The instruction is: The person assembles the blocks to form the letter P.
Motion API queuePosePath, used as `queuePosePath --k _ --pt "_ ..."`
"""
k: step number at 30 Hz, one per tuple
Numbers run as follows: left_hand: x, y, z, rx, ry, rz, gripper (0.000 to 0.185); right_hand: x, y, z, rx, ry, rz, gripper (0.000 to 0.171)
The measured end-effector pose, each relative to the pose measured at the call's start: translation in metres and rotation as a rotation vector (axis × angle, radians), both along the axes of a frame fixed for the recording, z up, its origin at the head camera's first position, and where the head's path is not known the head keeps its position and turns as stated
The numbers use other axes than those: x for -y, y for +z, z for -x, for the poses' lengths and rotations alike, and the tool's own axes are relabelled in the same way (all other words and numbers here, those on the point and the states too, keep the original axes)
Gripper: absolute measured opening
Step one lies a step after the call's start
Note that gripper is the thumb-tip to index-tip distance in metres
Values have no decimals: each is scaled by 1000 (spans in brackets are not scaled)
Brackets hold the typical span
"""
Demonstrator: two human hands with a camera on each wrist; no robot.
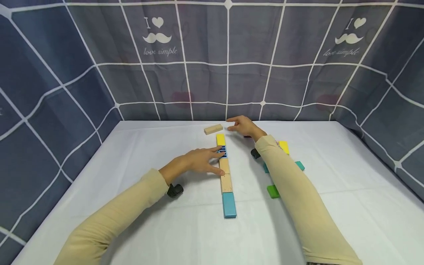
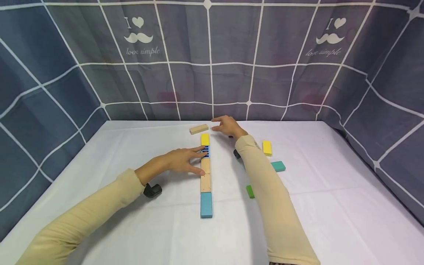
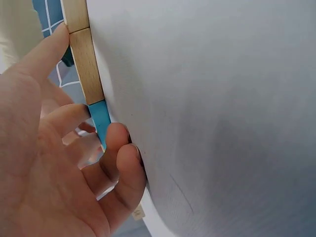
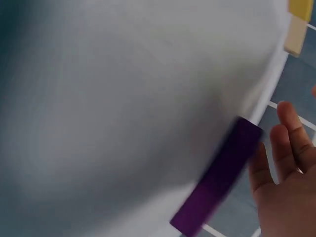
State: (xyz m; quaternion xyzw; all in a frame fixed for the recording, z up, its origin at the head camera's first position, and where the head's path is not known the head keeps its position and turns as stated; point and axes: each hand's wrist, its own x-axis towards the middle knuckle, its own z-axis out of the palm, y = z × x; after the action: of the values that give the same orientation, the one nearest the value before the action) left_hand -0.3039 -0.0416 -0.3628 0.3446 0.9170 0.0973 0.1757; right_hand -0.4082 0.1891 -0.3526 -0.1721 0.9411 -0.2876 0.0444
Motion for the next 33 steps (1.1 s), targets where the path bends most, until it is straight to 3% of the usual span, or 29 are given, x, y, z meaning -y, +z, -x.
queuePosePath --k 8,19,33 --pt "1 0 0 -7 -14 1 86 12 -2 10 7 40 20 49" --pt "2 1 -3 16 2 -11 84 38 0 11 125 38 -138 52" --pt "4 1 0 21 11 -4 86 39 -7 17 58 -51 -182 34"
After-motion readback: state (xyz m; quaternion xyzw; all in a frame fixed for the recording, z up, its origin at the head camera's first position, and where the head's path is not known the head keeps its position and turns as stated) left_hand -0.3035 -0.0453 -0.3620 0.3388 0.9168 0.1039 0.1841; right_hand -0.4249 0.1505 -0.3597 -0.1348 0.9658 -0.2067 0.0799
